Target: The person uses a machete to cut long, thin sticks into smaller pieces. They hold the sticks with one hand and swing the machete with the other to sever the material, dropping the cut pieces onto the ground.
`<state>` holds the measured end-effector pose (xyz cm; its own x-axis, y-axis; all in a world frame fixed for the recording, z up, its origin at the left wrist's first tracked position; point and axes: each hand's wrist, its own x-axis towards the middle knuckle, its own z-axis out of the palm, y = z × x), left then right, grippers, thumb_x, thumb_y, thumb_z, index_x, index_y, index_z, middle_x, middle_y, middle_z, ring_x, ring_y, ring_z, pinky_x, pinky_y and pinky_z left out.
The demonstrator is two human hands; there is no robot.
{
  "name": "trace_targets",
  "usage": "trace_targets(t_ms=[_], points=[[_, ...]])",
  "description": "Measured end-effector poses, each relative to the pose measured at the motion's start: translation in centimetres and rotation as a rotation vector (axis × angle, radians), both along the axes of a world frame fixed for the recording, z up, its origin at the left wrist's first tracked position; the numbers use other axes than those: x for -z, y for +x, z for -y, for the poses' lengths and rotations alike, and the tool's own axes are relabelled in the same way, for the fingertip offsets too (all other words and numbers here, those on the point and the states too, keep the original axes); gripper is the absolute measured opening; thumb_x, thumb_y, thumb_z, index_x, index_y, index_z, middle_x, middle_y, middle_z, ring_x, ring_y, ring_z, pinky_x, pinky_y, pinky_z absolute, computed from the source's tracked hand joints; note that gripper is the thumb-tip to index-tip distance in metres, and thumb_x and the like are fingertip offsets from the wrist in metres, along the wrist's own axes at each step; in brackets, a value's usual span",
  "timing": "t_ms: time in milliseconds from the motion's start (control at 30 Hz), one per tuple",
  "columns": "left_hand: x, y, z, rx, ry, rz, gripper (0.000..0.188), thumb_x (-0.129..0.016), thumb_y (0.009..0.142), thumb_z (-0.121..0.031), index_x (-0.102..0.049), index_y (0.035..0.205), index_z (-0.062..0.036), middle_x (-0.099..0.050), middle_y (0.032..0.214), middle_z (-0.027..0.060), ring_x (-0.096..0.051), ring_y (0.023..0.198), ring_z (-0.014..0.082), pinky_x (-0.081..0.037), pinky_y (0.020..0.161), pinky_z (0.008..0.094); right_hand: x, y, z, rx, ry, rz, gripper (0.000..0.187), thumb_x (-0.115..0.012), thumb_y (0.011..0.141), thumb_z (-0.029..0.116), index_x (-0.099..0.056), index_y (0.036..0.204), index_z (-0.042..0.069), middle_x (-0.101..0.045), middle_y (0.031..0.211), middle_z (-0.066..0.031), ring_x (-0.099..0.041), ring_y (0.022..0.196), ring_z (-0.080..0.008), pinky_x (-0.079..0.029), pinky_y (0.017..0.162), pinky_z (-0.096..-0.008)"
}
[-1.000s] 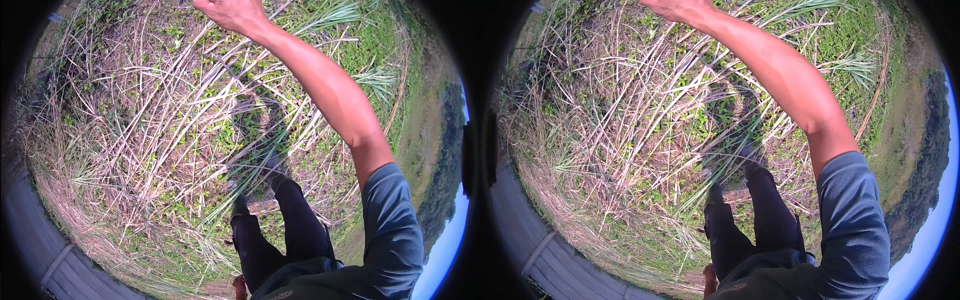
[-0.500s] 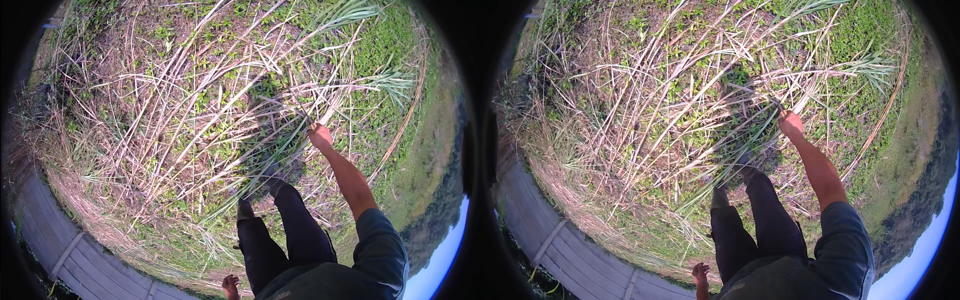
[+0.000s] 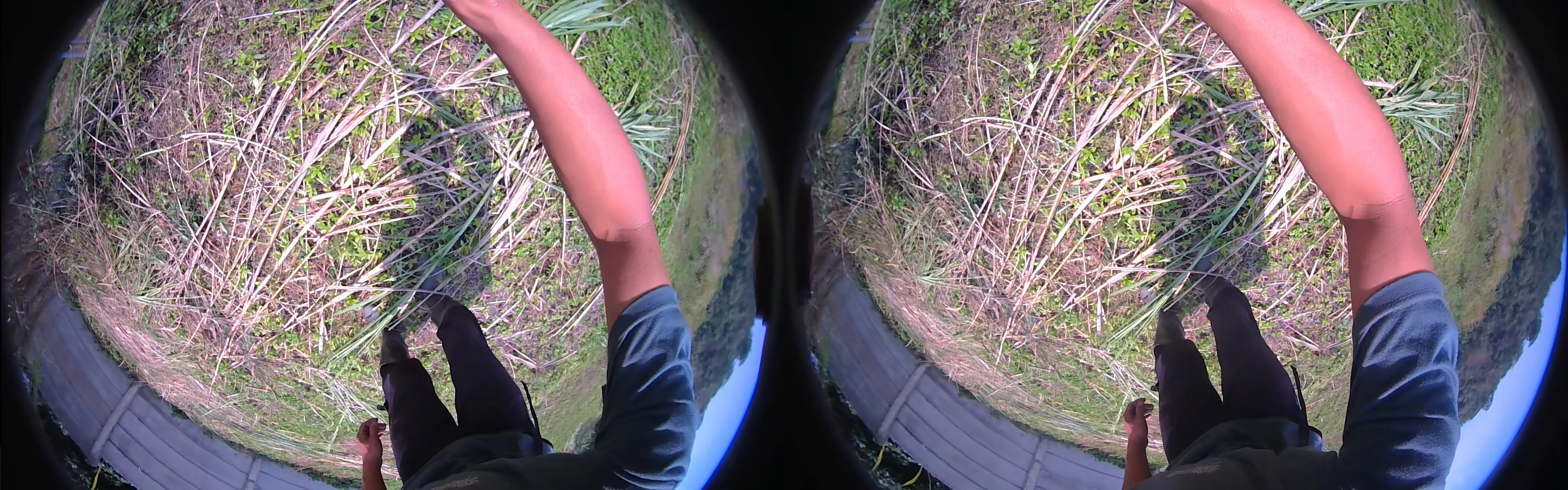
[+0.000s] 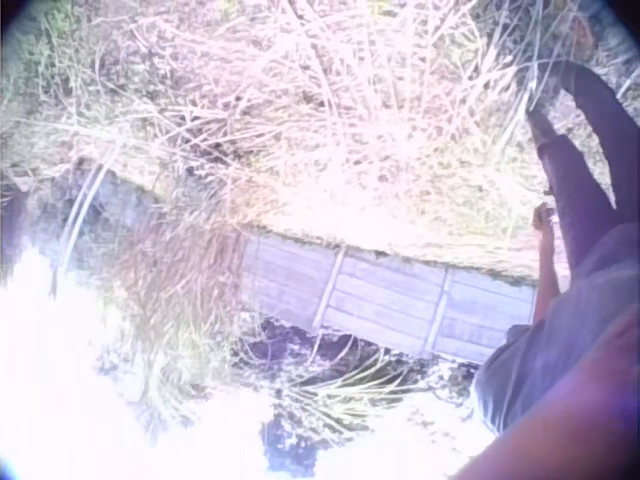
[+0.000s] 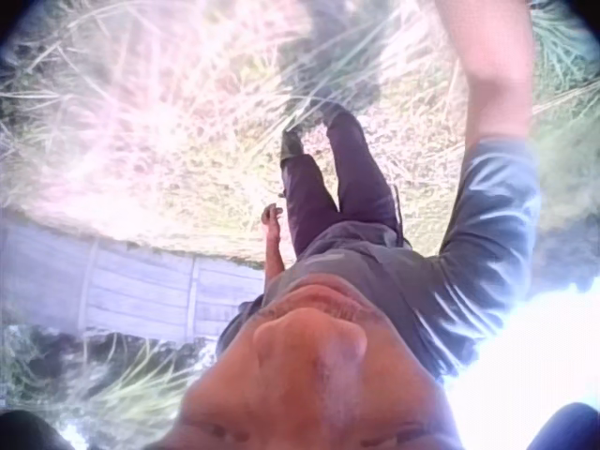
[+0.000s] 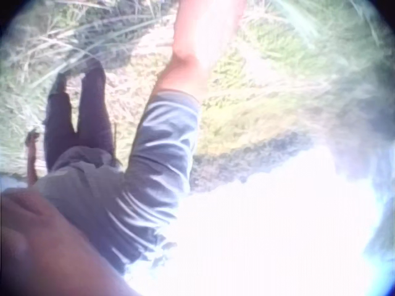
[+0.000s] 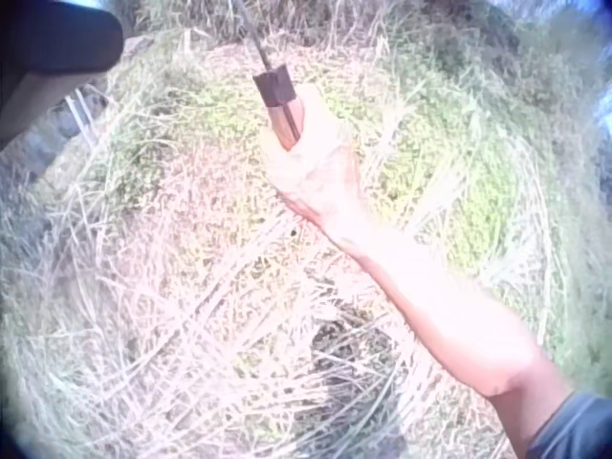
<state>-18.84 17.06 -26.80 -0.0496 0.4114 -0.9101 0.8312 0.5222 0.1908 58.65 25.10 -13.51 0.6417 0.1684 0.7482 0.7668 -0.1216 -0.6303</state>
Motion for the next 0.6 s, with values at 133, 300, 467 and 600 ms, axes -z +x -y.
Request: trace_targets(t_ms=[133, 300, 467, 600], points=[[1.2, -1.4, 0.8, -0.031, -0.006, -0.08, 0.031, -0.057, 0.094, -0.03, -0.06, 0.108, -0.0026, -0.069, 0.091, 0.01, -0.066, 0.086, 0.019, -0.05, 0.077, 0.0335, 11.5, -2.3, 2.3, 0.099, -0.175, -0.056, 0.018, -0.062, 0.083, 0.019, -0.056, 0.092, 0.005, -0.061, 0.069, -0.0103, -0.063, 0.063, -0.0247, -0.052, 0.06, -0.0354], [1.6, -1.8, 0.2, -0.05, 0.024, 0.03, 0.028, -0.056, 0.097, -0.028, -0.062, 0.107, -0.0033, -0.069, 0.086, 0.0082, -0.066, 0.08, 0.0162, -0.051, 0.072, 0.0311, 35.7, -21.4, 25.7, 0.222, -1.658, -1.195, 0.032, -0.064, 0.081, 0.019, -0.066, 0.111, 0.006, -0.067, 0.111, -0.0193, -0.067, 0.1, -0.034, -0.054, 0.083, -0.0453], [1.7, -7.5, -1.7, -0.152, 0.108, 0.014, 0.031, -0.056, 0.096, -0.03, -0.061, 0.107, -0.0014, -0.069, 0.085, 0.0089, -0.066, 0.079, 0.0177, -0.051, 0.072, 0.0299, 32.9, -29.7, 28.3, 0.166, -0.583, -1.856, 0.02, -0.065, 0.074, 0.014, -0.056, 0.085, -0.001, -0.056, 0.064, -0.0095, -0.055, 0.049, -0.0194, -0.045, 0.046, -0.035], [4.1, -8.5, -2.5, -0.181, 0.007, -0.015, 0.029, -0.056, 0.095, -0.028, -0.061, 0.108, -0.0025, -0.069, 0.088, 0.0085, -0.066, 0.081, 0.0184, -0.051, 0.072, 0.0303, 29.2, -29.1, 25.4, 0.36, -0.884, -1.395, 0.045, -0.066, 0.077, 0.02, -0.054, 0.112, -0.005, -0.06, 0.078, -0.0133, -0.06, 0.068, -0.0257, -0.052, 0.069, -0.0384]])
